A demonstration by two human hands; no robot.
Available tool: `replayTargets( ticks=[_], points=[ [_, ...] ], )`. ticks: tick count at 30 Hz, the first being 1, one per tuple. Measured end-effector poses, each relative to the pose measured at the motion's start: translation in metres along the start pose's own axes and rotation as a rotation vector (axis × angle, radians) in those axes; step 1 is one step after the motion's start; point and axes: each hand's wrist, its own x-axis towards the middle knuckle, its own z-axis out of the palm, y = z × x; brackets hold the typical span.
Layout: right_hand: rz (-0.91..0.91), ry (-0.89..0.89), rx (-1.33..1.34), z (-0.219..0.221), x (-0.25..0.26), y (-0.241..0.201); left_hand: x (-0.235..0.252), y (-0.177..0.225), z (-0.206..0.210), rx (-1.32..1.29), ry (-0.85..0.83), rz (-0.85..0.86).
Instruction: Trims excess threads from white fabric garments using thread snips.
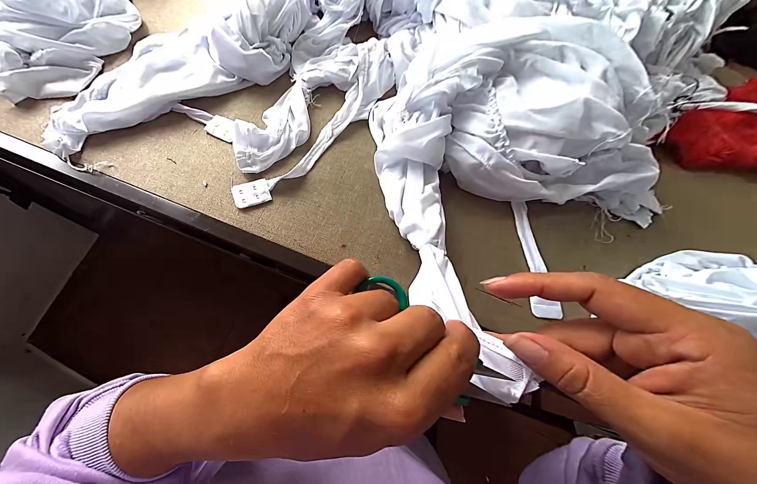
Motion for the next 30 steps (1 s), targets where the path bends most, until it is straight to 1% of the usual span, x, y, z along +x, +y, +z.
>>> replayTargets(
  ticks=[6,10,12,14,16,18,19,20,22,23,24,25,26,28,29,30],
  points=[
    [-0.023,0.007,-0.068,0.008,-0.002,0.001,0.007,0.003,0.0,0.032,-0.074,0.044],
    [-0.082,-0.052,-0.139,0.008,-0.003,0.008,0.008,0.0,-0.005,-0.024,-0.119,0.07],
    [-0.171,-0.126,-0.205,0.006,-0.008,0.019,0.005,-0.004,-0.011,-0.095,-0.187,0.055],
    [-0.256,-0.264,-0.259,0.004,-0.016,0.025,-0.002,-0.01,-0.011,-0.118,-0.216,0.018],
    [-0.267,-0.416,-0.267,0.005,-0.026,0.027,-0.012,-0.018,-0.005,-0.117,-0.211,-0.045],
    [-0.228,-0.488,-0.251,0.009,-0.035,0.032,-0.022,-0.023,0.005,-0.116,-0.208,-0.114],
    [-0.193,-0.452,-0.269,0.012,-0.038,0.035,-0.026,-0.024,0.009,-0.126,-0.21,-0.142],
    [-0.146,-0.342,-0.305,0.016,-0.041,0.037,-0.029,-0.026,0.013,-0.136,-0.202,-0.163],
    [-0.072,0.023,-0.44,0.031,-0.034,0.044,-0.032,-0.029,0.02,-0.158,-0.156,-0.18],
    [-0.075,0.211,-0.54,0.043,-0.023,0.049,-0.033,-0.029,0.023,-0.173,-0.128,-0.185],
    [-0.089,0.35,-0.62,0.055,-0.009,0.054,-0.032,-0.029,0.025,-0.185,-0.099,-0.188],
    [-0.098,0.435,-0.679,0.067,0.004,0.058,-0.032,-0.029,0.027,-0.196,-0.074,-0.189],
    [-0.098,0.479,-0.724,0.076,0.015,0.061,-0.031,-0.029,0.028,-0.204,-0.052,-0.189],
    [-0.098,0.52,-0.736,0.086,0.028,0.063,-0.032,-0.029,0.027,-0.217,-0.018,-0.192],
    [-0.091,0.537,-0.674,0.086,0.029,0.063,-0.033,-0.03,0.026,-0.223,0.001,-0.196],
    [-0.072,0.542,-0.544,0.084,0.028,0.063,-0.035,-0.031,0.025,-0.236,0.026,-0.205]
  ],
)
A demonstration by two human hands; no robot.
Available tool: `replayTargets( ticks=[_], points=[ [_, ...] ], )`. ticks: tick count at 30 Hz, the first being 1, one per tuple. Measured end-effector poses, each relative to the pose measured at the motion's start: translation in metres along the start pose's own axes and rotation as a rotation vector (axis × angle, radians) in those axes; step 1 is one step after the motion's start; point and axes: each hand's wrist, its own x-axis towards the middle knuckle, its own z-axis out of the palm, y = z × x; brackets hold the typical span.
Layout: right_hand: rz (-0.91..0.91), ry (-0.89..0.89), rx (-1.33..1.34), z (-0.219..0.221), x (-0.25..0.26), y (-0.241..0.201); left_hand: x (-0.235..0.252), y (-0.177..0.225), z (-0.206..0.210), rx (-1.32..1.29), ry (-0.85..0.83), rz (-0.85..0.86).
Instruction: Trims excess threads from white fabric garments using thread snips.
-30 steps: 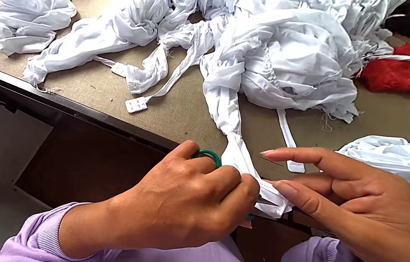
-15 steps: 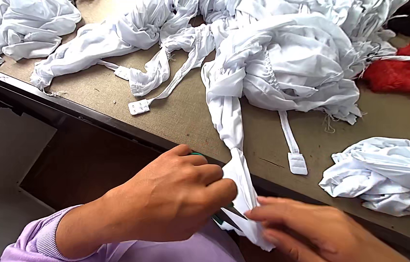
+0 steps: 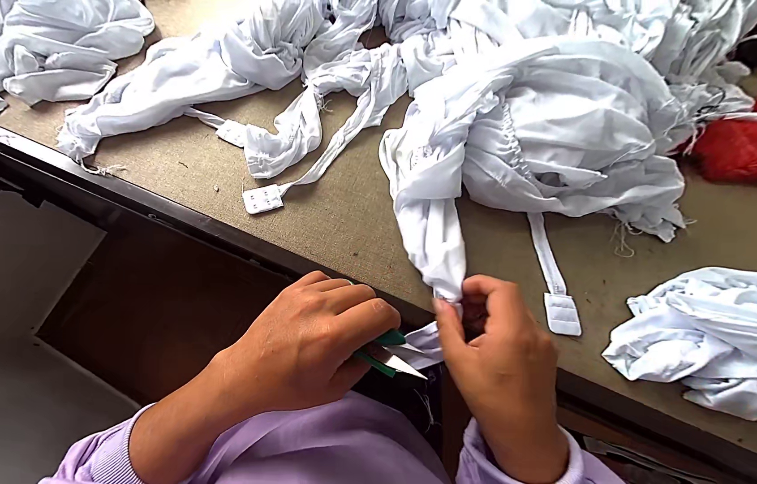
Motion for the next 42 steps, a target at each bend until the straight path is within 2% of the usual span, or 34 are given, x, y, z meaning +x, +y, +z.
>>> replayTargets(
  ticks=[1,4,6,14,19,25,28,42],
  points=[
    [0.081,-0.034,0.203,-0.005,0.0,0.002,-0.002,-0.001,-0.001,-0.024,0.028,-0.01],
    [0.309,-0.175,1.083,-0.024,0.001,0.001,-0.001,-0.002,0.0,-0.168,0.136,-0.031],
    [0.312,-0.209,1.254,-0.035,-0.001,-0.005,0.005,0.0,0.004,-0.279,0.189,-0.027],
    [0.198,-0.231,1.081,-0.056,-0.011,-0.023,0.022,0.017,0.014,-0.429,0.268,0.073],
    [0.083,-0.178,0.979,-0.055,-0.015,-0.028,0.026,0.03,0.018,-0.23,0.233,0.099],
    [0.098,-0.157,0.857,-0.056,-0.016,-0.026,0.019,0.025,-0.003,0.085,0.14,-0.019],
    [0.075,-0.178,0.851,-0.056,-0.016,-0.026,0.017,0.02,-0.004,0.182,0.074,0.002],
    [0.077,-0.225,0.784,-0.058,-0.016,-0.025,0.022,0.02,-0.002,0.094,0.011,0.075]
  ],
)
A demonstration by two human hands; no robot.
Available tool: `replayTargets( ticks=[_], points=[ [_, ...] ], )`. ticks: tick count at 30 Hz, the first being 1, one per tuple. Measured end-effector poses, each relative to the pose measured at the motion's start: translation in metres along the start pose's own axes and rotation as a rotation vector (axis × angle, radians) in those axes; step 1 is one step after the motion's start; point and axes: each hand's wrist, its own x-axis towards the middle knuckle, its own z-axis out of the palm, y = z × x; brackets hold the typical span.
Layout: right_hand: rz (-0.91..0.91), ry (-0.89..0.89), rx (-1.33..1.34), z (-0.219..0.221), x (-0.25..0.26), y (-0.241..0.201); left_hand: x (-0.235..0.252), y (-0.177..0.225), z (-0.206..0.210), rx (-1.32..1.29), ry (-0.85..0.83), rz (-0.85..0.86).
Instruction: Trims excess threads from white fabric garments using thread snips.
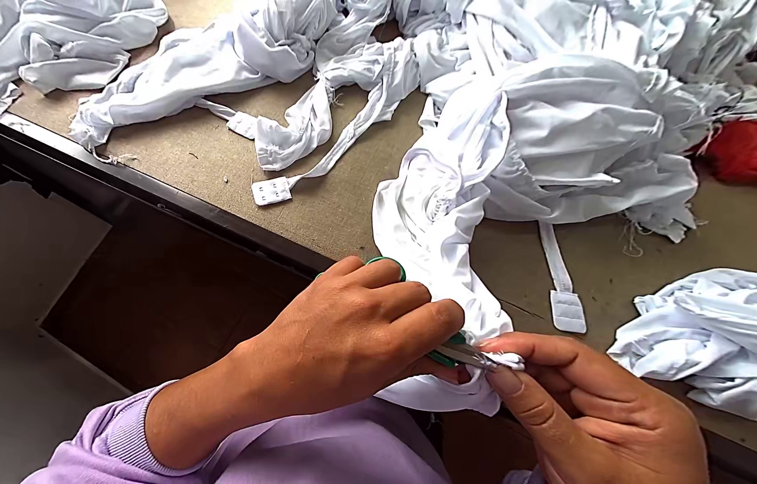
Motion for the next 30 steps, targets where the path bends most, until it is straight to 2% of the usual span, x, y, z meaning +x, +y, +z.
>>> replayTargets(
  ticks=[11,15,17,21,24,30],
  points=[
    [0.022,0.0,-0.047,0.004,0.001,0.0,-0.004,-0.004,0.002,0.014,0.029,0.007],
    [0.005,0.041,-0.063,0.005,0.003,0.006,-0.005,-0.003,0.002,0.016,0.115,-0.036],
    [0.034,0.081,-0.007,0.007,0.004,0.008,-0.006,0.004,0.003,-0.024,0.154,-0.07],
    [0.051,0.124,0.088,0.011,0.006,0.013,-0.014,0.021,0.016,-0.089,0.071,-0.075],
    [0.067,0.122,0.214,0.012,0.006,0.015,-0.02,0.019,0.025,-0.015,0.063,-0.097],
    [0.148,0.111,0.415,0.015,0.008,0.015,-0.021,0.016,0.027,0.103,0.163,-0.165]
  ],
)
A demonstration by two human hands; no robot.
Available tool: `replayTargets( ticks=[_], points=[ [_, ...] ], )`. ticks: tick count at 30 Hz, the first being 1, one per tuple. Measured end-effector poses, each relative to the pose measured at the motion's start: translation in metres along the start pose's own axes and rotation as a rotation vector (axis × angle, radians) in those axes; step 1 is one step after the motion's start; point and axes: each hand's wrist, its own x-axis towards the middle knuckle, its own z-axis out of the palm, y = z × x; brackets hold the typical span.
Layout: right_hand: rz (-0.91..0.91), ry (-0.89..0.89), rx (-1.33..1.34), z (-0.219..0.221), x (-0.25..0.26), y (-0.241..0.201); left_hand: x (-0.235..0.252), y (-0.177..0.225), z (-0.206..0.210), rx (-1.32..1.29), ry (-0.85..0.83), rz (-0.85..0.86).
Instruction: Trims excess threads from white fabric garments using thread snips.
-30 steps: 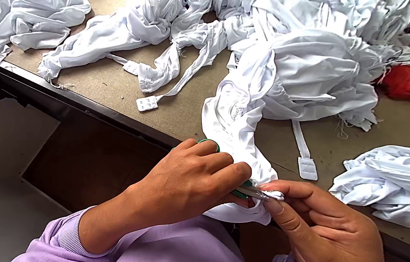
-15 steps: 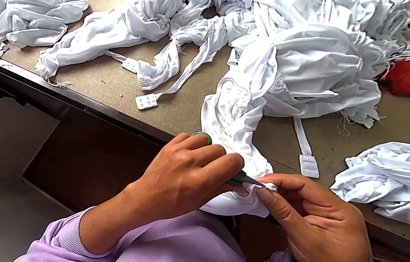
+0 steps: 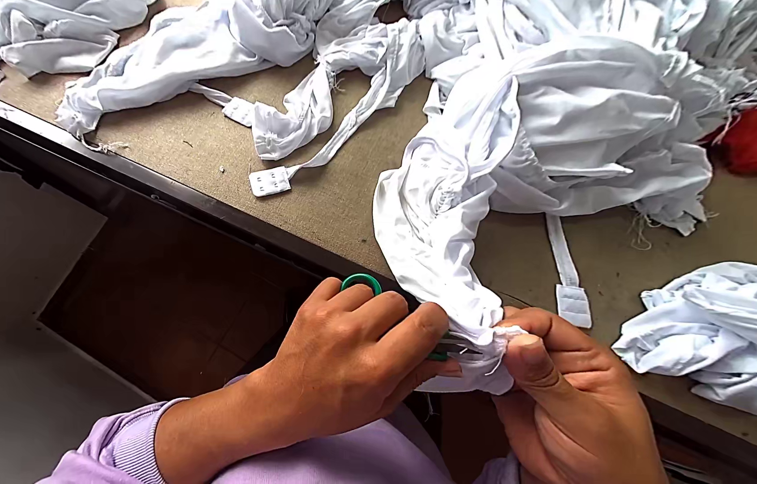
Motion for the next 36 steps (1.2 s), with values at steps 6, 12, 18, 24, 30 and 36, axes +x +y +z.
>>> replayTargets(
  ticks=[6,12,18,24,30,36],
  points=[
    [-0.01,0.035,0.038,0.003,-0.001,0.004,-0.001,0.002,-0.002,0.071,0.133,0.031],
    [-0.001,0.048,0.075,0.007,-0.002,0.004,0.001,0.003,-0.001,0.172,0.121,0.043],
    [-0.014,0.087,0.083,0.008,-0.002,0.007,0.004,0.0,-0.004,-0.109,0.177,0.013],
    [-0.021,-0.03,0.094,0.009,-0.002,0.01,0.012,-0.003,0.005,-0.241,0.141,0.121],
    [-0.041,-0.009,-0.029,0.006,-0.002,0.015,0.018,-0.02,0.0,-0.384,0.142,-0.061],
    [-0.025,0.066,0.014,0.007,-0.001,0.017,0.003,-0.014,-0.028,-0.354,0.06,-0.146]
  ],
)
